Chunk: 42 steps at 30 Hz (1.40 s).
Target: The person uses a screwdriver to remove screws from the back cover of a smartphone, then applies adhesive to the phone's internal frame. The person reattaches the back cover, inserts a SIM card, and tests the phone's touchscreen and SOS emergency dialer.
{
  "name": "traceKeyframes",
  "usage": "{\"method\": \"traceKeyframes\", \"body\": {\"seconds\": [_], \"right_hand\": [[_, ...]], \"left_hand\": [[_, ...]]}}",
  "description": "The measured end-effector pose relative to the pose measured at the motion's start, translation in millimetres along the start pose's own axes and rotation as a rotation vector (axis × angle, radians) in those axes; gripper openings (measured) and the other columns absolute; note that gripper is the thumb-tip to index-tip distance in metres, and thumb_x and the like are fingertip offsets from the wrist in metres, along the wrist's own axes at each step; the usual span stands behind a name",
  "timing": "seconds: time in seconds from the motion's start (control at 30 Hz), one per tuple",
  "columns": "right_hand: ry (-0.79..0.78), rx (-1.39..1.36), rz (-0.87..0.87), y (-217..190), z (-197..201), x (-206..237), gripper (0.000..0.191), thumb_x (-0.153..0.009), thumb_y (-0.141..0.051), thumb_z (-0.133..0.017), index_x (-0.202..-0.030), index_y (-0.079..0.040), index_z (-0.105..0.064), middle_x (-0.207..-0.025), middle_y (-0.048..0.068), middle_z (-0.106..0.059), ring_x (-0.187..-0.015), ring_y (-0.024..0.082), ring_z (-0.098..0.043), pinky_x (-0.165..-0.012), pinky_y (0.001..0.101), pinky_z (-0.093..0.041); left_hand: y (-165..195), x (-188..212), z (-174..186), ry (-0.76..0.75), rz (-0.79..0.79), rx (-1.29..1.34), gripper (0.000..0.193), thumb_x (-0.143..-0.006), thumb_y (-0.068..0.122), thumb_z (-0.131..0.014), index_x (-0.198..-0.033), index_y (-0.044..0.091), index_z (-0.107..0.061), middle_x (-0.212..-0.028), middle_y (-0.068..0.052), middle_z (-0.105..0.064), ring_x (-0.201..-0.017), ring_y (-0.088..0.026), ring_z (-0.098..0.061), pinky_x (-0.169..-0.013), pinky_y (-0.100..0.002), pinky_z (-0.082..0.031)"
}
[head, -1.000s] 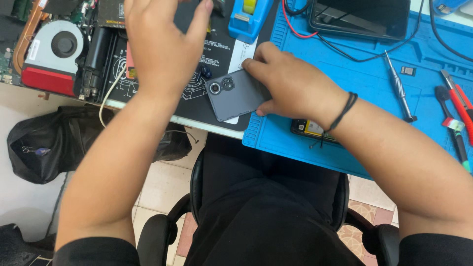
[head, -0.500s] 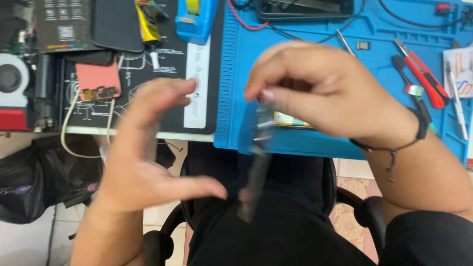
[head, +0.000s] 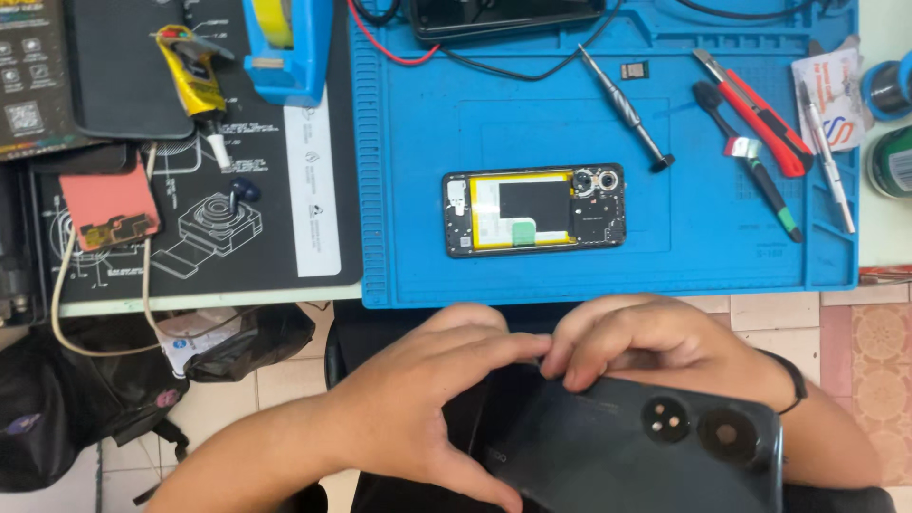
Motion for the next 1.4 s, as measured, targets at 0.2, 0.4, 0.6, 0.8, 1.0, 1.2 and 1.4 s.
{"method": "traceKeyframes", "body": {"seconds": [0.2,0.4,0.6,0.8,1.0,1.2,1.4], "right_hand": [[0.384,0.144,0.204,-43.4,31.0,32.8,0.059,-0.089,-0.035,-0.070,-0.134,0.001,-0.059,-0.135,0.019,-0.059,-0.126,0.028,-0.059,-0.109,0.0406,-0.045],[0.470,1.178,0.033,-49.3,49.1,16.4,0.098,-0.055,-0.042,-0.094,-0.136,0.000,-0.058,-0.112,0.012,-0.066,-0.095,0.023,-0.067,-0.085,0.0349,-0.054],[0.500,1.270,0.124,-42.8,62.3,-8.0,0.089,-0.059,-0.042,-0.093,-0.130,0.002,-0.061,-0.112,0.016,-0.064,-0.098,0.030,-0.063,-0.083,0.0381,-0.052],[0.541,1.242,0.113,-21.6,74.3,-16.3,0.090,-0.060,-0.046,-0.091,-0.131,0.002,-0.064,-0.114,0.017,-0.063,-0.104,0.033,-0.059,-0.088,0.0401,-0.049],[0.572,1.198,0.100,-11.9,82.4,-18.5,0.088,-0.062,-0.046,-0.090,-0.131,0.001,-0.064,-0.116,0.016,-0.060,-0.105,0.032,-0.058,-0.089,0.0395,-0.049],[0.584,1.192,0.103,-12.9,84.2,-22.4,0.087,-0.061,-0.044,-0.091,-0.131,0.001,-0.064,-0.118,0.016,-0.061,-0.105,0.032,-0.059,-0.090,0.0393,-0.049],[0.586,1.184,0.109,-13.0,85.9,-24.7,0.086,-0.061,-0.040,-0.092,-0.132,0.001,-0.064,-0.119,0.017,-0.060,-0.107,0.033,-0.059,-0.091,0.0394,-0.049]], "left_hand": [[6.7,-15.6,22.2,0.216,0.060,-0.445,0.093,-0.057,0.043,-0.097,-0.131,0.001,-0.061,-0.120,-0.013,-0.064,-0.113,-0.036,-0.056,-0.099,-0.044,-0.047],[1.2,-42.0,43.7,0.195,0.099,-0.593,0.090,-0.052,0.035,-0.097,-0.127,0.000,-0.063,-0.118,-0.014,-0.059,-0.116,-0.038,-0.050,-0.098,-0.046,-0.046],[-22.8,-59.9,52.3,0.180,0.142,-0.604,0.096,-0.050,0.039,-0.098,-0.131,0.003,-0.063,-0.121,-0.013,-0.056,-0.120,-0.037,-0.046,-0.099,-0.046,-0.046],[-51.7,-62.9,48.4,0.217,0.166,-0.606,0.101,-0.050,0.045,-0.096,-0.137,0.006,-0.062,-0.125,-0.013,-0.057,-0.122,-0.038,-0.045,-0.102,-0.047,-0.044],[-64.1,-59.4,45.5,0.304,0.191,-0.592,0.101,-0.053,0.046,-0.096,-0.137,0.003,-0.060,-0.127,-0.013,-0.061,-0.122,-0.038,-0.048,-0.105,-0.048,-0.042],[-65.8,-58.5,42.2,0.355,0.187,-0.583,0.096,-0.055,0.045,-0.095,-0.134,0.002,-0.061,-0.127,-0.013,-0.063,-0.121,-0.037,-0.051,-0.105,-0.046,-0.042],[-67.6,-59.8,41.6,0.373,0.180,-0.602,0.091,-0.055,0.046,-0.095,-0.130,0.003,-0.064,-0.125,-0.010,-0.065,-0.119,-0.034,-0.051,-0.103,-0.045,-0.042]]}}
Point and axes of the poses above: each hand's wrist, its own x-axis away from the middle knuckle, its own z-axis out of the back of the hand, y = z × x, the point moved 4 cm from there along -x, towards the middle knuckle
